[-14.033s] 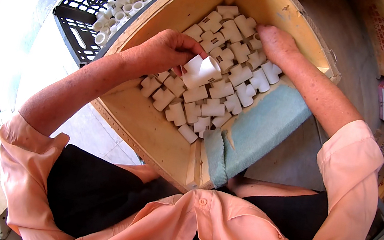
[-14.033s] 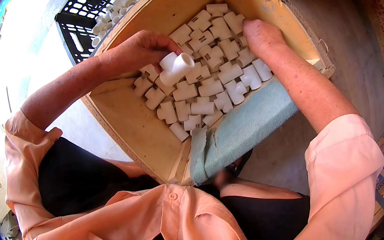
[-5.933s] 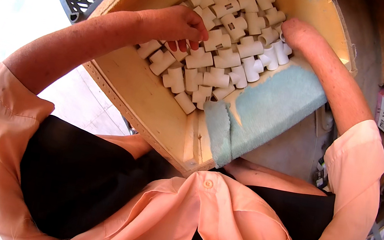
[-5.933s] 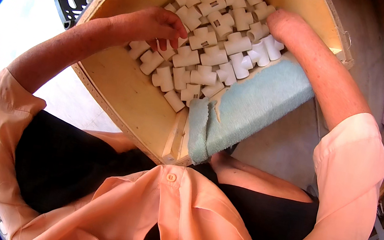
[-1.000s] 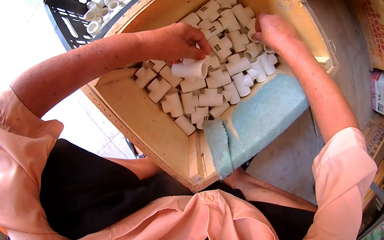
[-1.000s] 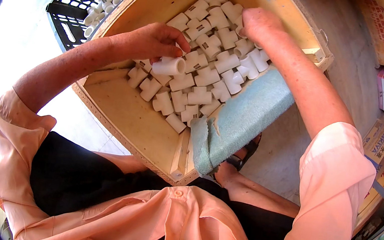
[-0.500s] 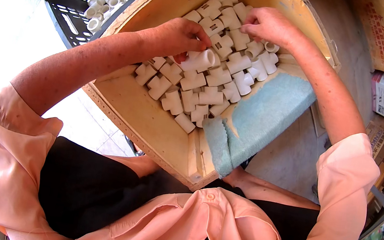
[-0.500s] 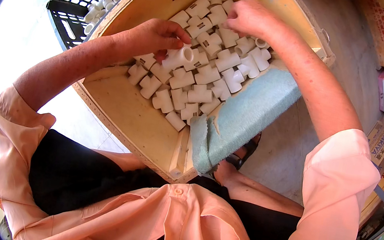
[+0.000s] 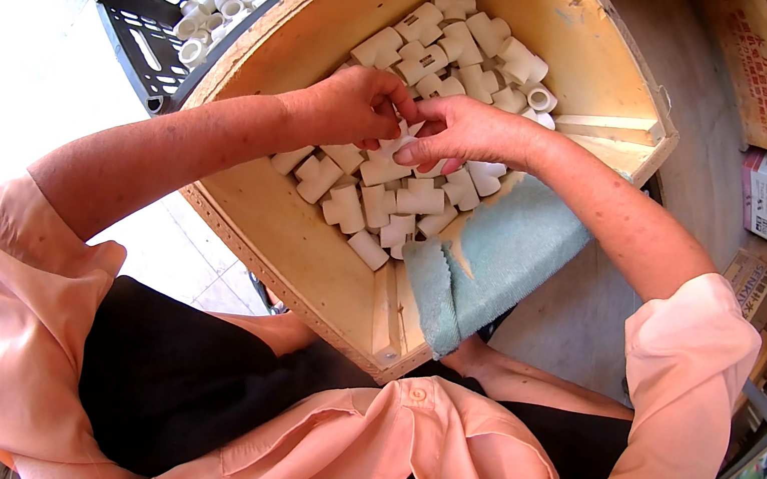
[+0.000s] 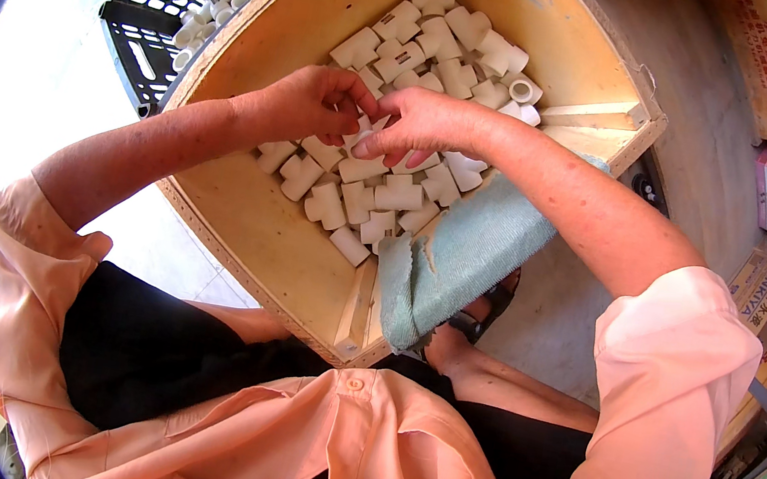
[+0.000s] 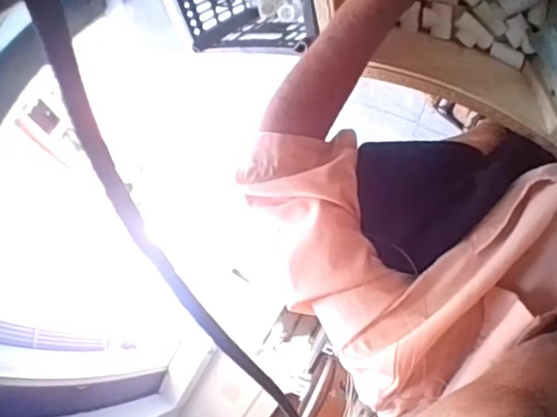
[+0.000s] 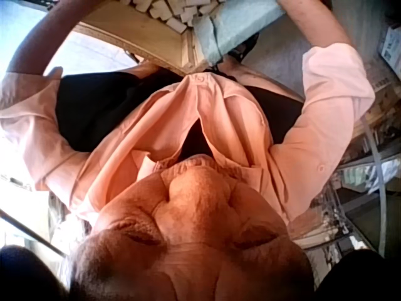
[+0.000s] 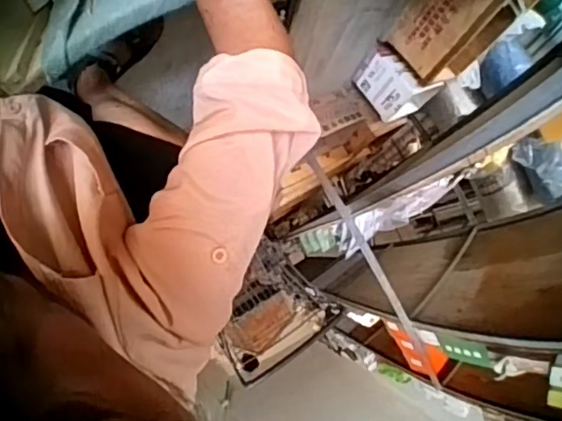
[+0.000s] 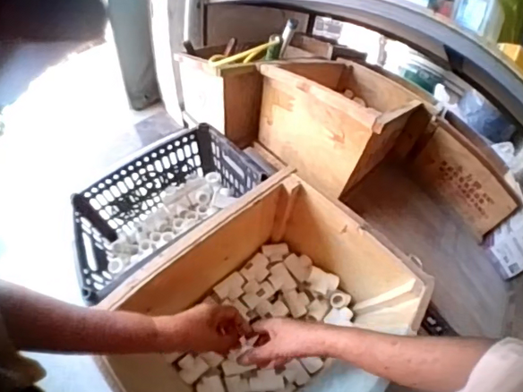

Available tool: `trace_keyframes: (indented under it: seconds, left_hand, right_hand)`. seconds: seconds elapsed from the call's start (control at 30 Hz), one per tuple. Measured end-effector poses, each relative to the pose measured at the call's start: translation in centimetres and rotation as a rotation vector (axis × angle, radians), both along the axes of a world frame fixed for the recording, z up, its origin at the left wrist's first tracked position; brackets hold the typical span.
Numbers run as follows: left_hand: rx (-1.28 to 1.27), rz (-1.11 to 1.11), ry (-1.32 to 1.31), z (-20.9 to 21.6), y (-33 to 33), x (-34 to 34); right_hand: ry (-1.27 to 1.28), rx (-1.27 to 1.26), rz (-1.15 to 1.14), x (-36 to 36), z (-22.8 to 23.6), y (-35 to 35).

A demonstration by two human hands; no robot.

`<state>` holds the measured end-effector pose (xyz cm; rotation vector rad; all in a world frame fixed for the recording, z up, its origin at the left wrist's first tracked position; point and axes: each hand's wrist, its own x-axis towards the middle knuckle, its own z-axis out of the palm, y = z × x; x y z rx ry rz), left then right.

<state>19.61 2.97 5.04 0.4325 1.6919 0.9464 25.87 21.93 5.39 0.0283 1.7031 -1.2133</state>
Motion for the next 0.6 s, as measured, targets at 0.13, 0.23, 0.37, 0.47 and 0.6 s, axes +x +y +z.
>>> trace_keyframes:
  seconds: [0.13,0.23,0.37,0.47,0.6]
  left_hand:
    - [-0.009,-0.020,0.050,0.5,0.1,-0.1]
    - [0.078,0.003,0.130,-0.2,-0.2,-0.1]
    - [0.171,-0.001,0.225,-0.2,-0.1,0.1]
    - [0.150,-0.082,0.309,-0.1,0.0,0.0]
    - [0.132,0.100,0.497,1.7,0.4,0.7]
  right_hand:
    - [-0.042,-0.054,-0.068,-0.2,0.0,0.0]
    - [-0.081,-0.092,-0.086,-0.6,-0.4,0.4]
    - [-0.030,-0.131,-0.073,-0.8,-0.4,0.4]
    - [0.051,-0.012,0.005,-1.7,-0.8,0.5]
    - [0.611,0.407,0.131,-3.8,-1.8,2.5]
